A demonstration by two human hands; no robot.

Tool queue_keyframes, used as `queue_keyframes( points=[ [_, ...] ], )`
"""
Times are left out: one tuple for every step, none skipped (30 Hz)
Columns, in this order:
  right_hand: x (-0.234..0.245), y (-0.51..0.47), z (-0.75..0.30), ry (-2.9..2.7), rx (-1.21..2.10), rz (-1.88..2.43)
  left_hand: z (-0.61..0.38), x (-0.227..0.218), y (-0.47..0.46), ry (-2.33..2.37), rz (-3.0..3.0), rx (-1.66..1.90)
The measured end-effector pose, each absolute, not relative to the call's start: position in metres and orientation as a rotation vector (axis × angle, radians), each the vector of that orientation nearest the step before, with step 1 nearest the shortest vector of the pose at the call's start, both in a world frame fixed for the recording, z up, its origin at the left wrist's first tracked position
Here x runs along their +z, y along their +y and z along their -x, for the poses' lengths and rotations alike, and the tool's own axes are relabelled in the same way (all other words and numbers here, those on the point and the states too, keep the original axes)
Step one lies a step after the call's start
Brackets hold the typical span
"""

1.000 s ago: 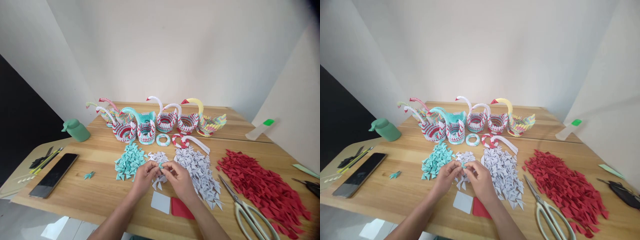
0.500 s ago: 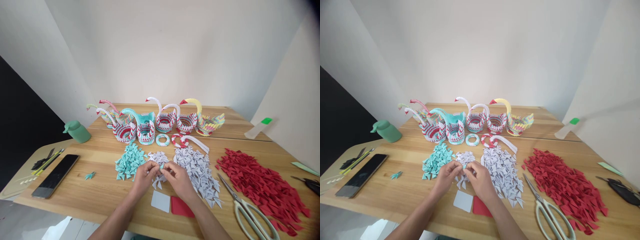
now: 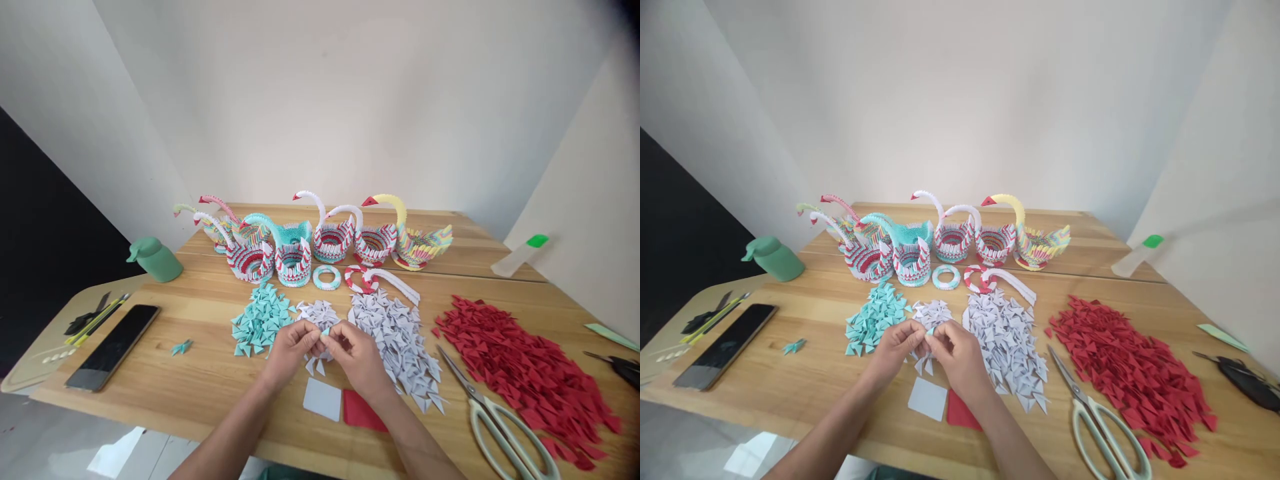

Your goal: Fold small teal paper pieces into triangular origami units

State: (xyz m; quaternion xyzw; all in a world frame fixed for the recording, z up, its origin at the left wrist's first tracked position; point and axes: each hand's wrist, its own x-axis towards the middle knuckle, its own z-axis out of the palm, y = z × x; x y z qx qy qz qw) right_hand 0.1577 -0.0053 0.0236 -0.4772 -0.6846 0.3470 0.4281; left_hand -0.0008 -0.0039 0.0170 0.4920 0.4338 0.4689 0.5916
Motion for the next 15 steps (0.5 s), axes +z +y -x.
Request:
queue_keyframes(
  points=[
    [0.0246, -0.0054, -0.1581, -1.675, 0.94, 1.177, 0.0014, 0.0168, -0.0038, 1.005, -1.133, 1.088],
    [0.0257, -0.0054, -0.1586, -1.634, 1.029, 1.156, 0.0021, 0.0164, -0.0036, 0.998, -1.119, 1.084],
    [0.0267, -0.0054, -0.159, -1.594, 1.125, 1.129, 0.0028, 0.0157, -0.0034, 0.988, -1.102, 1.079],
    [0.0277, -0.0053, -0.1593, -1.558, 1.217, 1.098, 0.0036, 0.0149, -0.0032, 0.973, -1.086, 1.073],
    [0.0286, -0.0052, -0.1596, -1.529, 1.294, 1.072, 0.0043, 0.0139, -0.003, 0.954, -1.07, 1.063],
    [0.0293, -0.005, -0.1598, -1.508, 1.35, 1.053, 0.005, 0.013, -0.0028, 0.933, -1.057, 1.053],
    [0.0297, -0.0048, -0.1599, -1.494, 1.383, 1.044, 0.0056, 0.0122, -0.0027, 0.914, -1.048, 1.042],
    [0.0299, -0.0045, -0.1601, -1.483, 1.399, 1.043, 0.0061, 0.0116, -0.0027, 0.902, -1.044, 1.033],
    [0.0297, -0.0042, -0.1602, -1.476, 1.407, 1.046, 0.0064, 0.0113, -0.0027, 0.896, -1.046, 1.026],
    [0.0293, -0.0038, -0.1604, -1.473, 1.413, 1.049, 0.0066, 0.0114, -0.0027, 0.896, -1.052, 1.021],
    [0.0287, -0.0033, -0.1607, -1.474, 1.418, 1.049, 0.0066, 0.0117, -0.0028, 0.901, -1.06, 1.019],
    [0.028, -0.0029, -0.161, -1.478, 1.421, 1.048, 0.0065, 0.0124, -0.003, 0.908, -1.068, 1.017],
    [0.0272, -0.0025, -0.1614, -1.481, 1.42, 1.047, 0.0062, 0.0133, -0.0031, 0.915, -1.073, 1.016],
    [0.0264, -0.0021, -0.1618, -1.487, 1.416, 1.046, 0.0058, 0.0143, -0.0032, 0.922, -1.075, 1.017],
    [0.0256, -0.0019, -0.1621, -1.497, 1.406, 1.048, 0.0053, 0.0152, -0.0033, 0.932, -1.078, 1.02]
  ],
)
